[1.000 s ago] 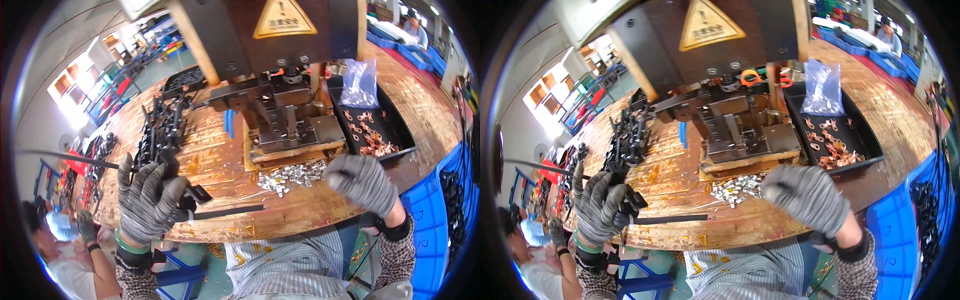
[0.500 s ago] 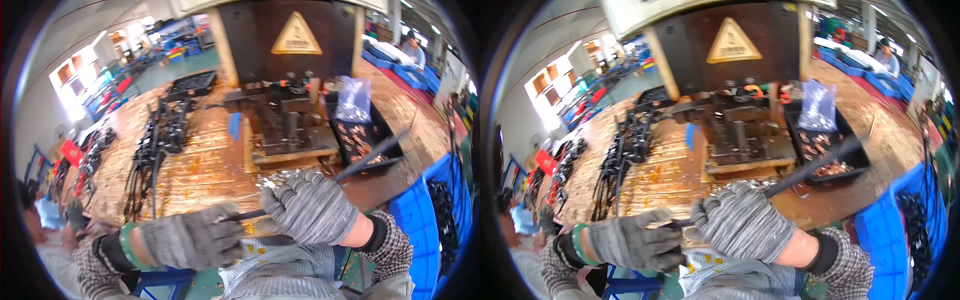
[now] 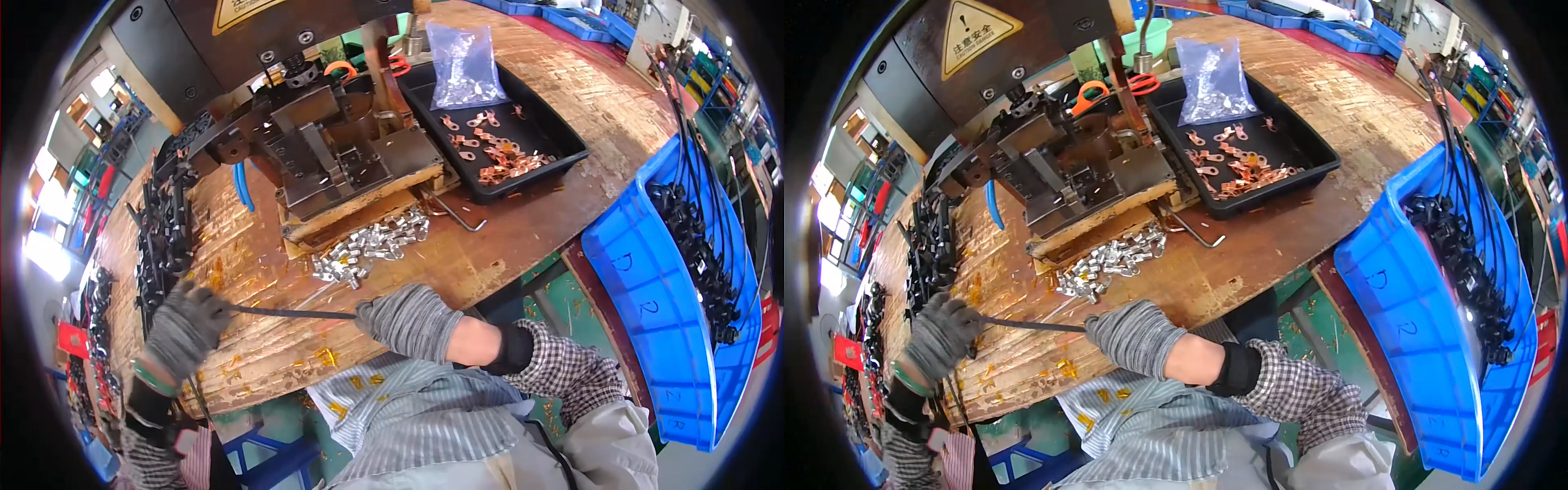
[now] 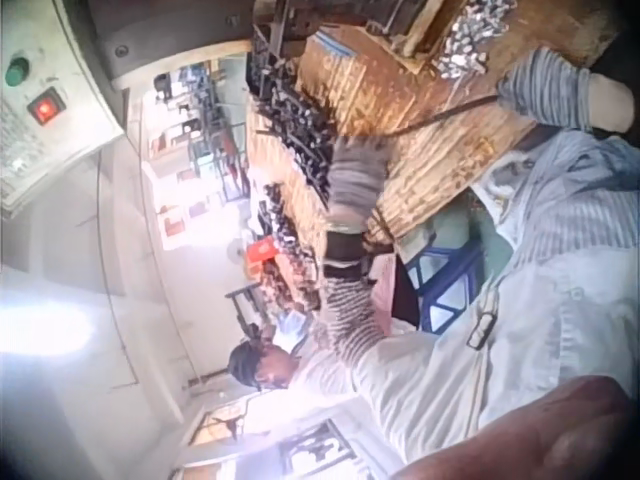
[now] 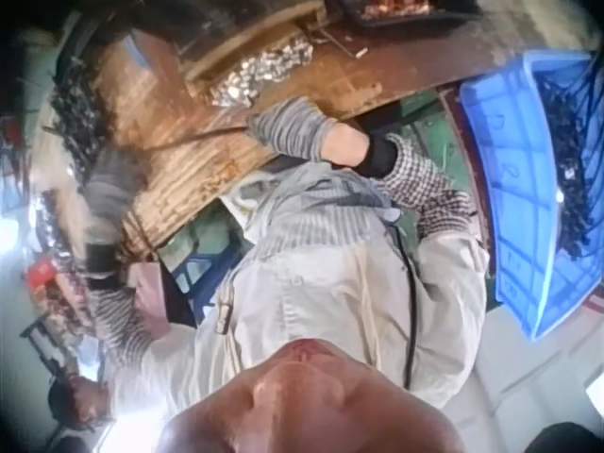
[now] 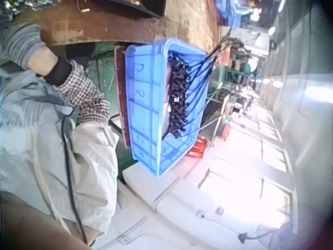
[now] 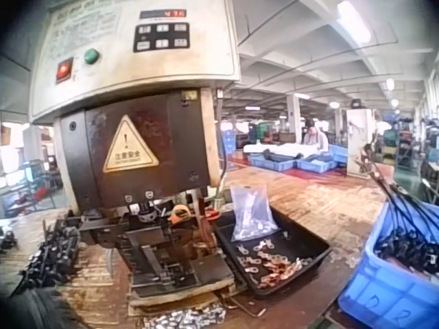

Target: Crimping metal connectors onto industrial cables using a bench-top press.

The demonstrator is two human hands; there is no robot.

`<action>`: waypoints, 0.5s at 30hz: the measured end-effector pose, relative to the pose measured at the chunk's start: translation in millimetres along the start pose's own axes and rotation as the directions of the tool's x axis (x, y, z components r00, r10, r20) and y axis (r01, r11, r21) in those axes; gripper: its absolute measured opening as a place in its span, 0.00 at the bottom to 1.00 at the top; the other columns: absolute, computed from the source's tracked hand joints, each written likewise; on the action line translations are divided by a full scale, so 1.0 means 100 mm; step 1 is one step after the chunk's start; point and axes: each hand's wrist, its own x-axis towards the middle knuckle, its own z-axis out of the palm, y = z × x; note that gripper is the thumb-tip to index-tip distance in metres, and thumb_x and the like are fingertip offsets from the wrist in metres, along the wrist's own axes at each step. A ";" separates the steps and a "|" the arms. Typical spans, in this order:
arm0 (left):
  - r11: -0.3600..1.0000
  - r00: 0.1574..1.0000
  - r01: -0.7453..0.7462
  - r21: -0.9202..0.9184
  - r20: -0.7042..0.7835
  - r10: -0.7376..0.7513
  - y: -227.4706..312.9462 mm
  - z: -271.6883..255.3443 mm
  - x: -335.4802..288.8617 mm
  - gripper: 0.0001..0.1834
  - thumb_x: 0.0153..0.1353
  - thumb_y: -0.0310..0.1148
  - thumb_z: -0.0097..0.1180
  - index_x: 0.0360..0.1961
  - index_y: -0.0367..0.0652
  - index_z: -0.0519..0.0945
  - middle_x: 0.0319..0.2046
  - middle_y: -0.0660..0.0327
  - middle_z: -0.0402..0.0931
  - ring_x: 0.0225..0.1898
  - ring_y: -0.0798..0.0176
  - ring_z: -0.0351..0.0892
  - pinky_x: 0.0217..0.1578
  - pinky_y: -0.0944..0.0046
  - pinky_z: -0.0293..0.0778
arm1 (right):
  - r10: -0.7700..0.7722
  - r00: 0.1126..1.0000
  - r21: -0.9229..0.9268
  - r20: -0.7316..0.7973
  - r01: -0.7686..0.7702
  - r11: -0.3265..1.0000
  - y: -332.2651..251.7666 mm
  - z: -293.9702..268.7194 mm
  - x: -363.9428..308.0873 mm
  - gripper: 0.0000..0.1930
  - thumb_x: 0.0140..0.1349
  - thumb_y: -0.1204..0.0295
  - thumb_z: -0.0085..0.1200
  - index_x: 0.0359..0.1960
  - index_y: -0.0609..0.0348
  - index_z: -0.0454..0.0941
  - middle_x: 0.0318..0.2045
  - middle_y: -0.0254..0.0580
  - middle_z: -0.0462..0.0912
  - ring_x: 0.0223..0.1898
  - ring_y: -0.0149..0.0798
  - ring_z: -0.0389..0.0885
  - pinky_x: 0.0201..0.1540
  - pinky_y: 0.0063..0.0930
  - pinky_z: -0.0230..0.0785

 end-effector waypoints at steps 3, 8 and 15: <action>0.924 0.919 -0.375 0.071 -0.102 0.381 0.81 0.13 0.87 0.19 0.55 0.44 0.50 0.46 0.49 0.72 0.39 0.58 0.73 0.43 0.56 0.71 0.49 0.59 0.64 | 0.001 0.996 -0.075 -0.089 -0.007 0.997 0.17 0.05 -0.15 0.07 0.55 0.68 0.44 0.30 0.57 0.71 0.17 0.42 0.75 0.19 0.41 0.76 0.17 0.36 0.65; 0.752 0.971 -0.181 -0.634 0.003 0.237 0.94 0.95 1.00 0.20 0.54 0.47 0.52 0.44 0.49 0.75 0.31 0.54 0.76 0.32 0.53 0.76 0.32 0.61 0.72 | -0.062 0.998 -0.085 -0.034 0.058 0.995 0.12 -0.18 -0.17 0.10 0.52 0.69 0.44 0.32 0.61 0.71 0.19 0.44 0.75 0.20 0.42 0.75 0.20 0.35 0.65; 0.835 0.962 -0.225 -0.502 0.021 0.271 0.93 1.00 0.97 0.13 0.55 0.43 0.51 0.34 0.46 0.79 0.24 0.56 0.75 0.25 0.53 0.75 0.27 0.62 0.70 | -0.286 0.956 -0.349 -0.061 0.248 0.904 0.22 -0.22 -0.44 0.11 0.51 0.69 0.43 0.32 0.62 0.71 0.20 0.38 0.72 0.23 0.36 0.73 0.24 0.29 0.64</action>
